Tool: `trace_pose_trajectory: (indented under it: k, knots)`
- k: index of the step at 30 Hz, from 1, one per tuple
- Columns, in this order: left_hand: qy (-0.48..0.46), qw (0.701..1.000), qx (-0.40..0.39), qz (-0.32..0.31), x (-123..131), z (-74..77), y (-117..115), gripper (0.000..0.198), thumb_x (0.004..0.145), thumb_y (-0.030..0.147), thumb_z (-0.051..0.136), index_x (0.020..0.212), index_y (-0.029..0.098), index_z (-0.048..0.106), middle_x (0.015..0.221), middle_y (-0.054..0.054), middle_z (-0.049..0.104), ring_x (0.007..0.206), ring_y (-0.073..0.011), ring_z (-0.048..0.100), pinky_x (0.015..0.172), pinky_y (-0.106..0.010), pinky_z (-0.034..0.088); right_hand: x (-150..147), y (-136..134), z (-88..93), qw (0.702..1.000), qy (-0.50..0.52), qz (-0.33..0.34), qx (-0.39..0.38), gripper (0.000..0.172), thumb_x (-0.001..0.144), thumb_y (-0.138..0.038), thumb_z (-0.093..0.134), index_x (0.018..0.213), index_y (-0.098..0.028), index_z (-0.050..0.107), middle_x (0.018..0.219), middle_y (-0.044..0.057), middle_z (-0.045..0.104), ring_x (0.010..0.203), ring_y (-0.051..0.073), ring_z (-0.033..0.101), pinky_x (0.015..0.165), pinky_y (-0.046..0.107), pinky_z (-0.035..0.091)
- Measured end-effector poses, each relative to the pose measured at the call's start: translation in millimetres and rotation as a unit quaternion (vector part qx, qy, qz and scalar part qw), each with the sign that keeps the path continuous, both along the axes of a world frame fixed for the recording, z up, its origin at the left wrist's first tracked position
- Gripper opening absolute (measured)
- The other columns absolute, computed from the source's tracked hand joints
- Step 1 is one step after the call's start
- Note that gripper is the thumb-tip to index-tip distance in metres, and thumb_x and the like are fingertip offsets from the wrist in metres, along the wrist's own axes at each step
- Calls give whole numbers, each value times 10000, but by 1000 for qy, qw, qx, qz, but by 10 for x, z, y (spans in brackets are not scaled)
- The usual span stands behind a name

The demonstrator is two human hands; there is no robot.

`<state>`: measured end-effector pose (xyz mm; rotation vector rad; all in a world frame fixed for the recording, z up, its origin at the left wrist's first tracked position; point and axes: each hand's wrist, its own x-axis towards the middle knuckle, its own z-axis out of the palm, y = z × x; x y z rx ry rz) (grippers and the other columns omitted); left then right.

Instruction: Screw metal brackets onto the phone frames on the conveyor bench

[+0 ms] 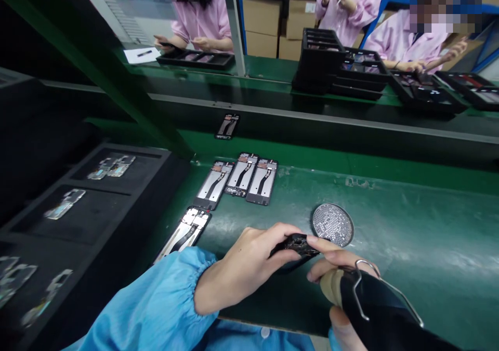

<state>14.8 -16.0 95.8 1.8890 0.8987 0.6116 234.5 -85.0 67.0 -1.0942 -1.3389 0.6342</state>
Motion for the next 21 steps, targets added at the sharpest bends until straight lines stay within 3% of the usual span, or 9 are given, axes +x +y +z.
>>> trace_pose_trajectory:
  k: [2, 5, 8, 11, 13, 18, 21]
  knots:
    - [-14, 1000, -13, 7, 2, -12, 5, 258, 1094, 311, 717, 1351, 288, 706, 1160, 23, 846, 978, -191, 835, 802, -259, 629, -64, 46, 54, 1000, -6, 1, 30, 512, 877, -765, 672, 1145, -332, 724, 663, 19, 723, 820, 371, 809, 858, 587, 676]
    - [-28, 999, -13, 22, 8, -21, -5, 217, 1094, 310, 715, 1309, 298, 739, 1161, 39, 848, 998, -181, 831, 829, -248, 627, -80, 51, 75, 1000, 1, -14, 12, 474, 892, -729, 674, 1141, -328, 716, 675, 17, 727, 865, 372, 813, 886, 586, 660]
    - [-43, 998, -17, 43, 11, -17, -18, 179, 1095, 307, 694, 1258, 284, 764, 1148, 33, 849, 1007, -178, 824, 852, -244, 625, -3, 13, 71, 1000, 12, -11, -3, 492, 889, -718, 675, 1167, -316, 734, 806, 54, 790, 798, 367, 801, 909, 626, 645]
    - [-57, 996, -34, 60, 10, -27, -18, 159, 1083, 306, 678, 1196, 260, 780, 1067, 22, 846, 937, -167, 809, 787, -227, 608, 87, -7, 101, 998, 42, 26, -26, 496, 871, -693, 741, 1186, -310, 757, 1086, 130, 840, 622, 311, 753, 711, 548, 652]
    - [-61, 995, -42, 70, 10, -51, -7, 158, 1069, 310, 674, 1161, 243, 784, 998, 16, 835, 863, -157, 785, 721, -222, 582, 102, -2, 140, 996, 65, 51, -42, 495, 852, -687, 772, 1186, -322, 767, 1166, 146, 834, 566, 294, 733, 574, 474, 609]
    - [-70, 992, -67, 78, 19, -124, 32, 172, 1055, 338, 680, 1101, 212, 787, 912, 1, 811, 774, -146, 727, 659, -218, 535, -15, 32, 240, 992, 119, -38, -32, 526, 790, -765, 787, 1051, -309, 786, 1002, 105, 844, 447, 256, 665, 510, 427, 548]
    - [-81, 990, -90, 73, 25, -138, 32, 181, 1042, 344, 688, 1099, 201, 783, 901, -8, 803, 779, -152, 719, 656, -218, 541, -43, 27, 262, 991, 127, -34, -39, 484, 788, -722, 804, 1037, -307, 790, 1029, 116, 846, 439, 266, 667, 458, 407, 508]
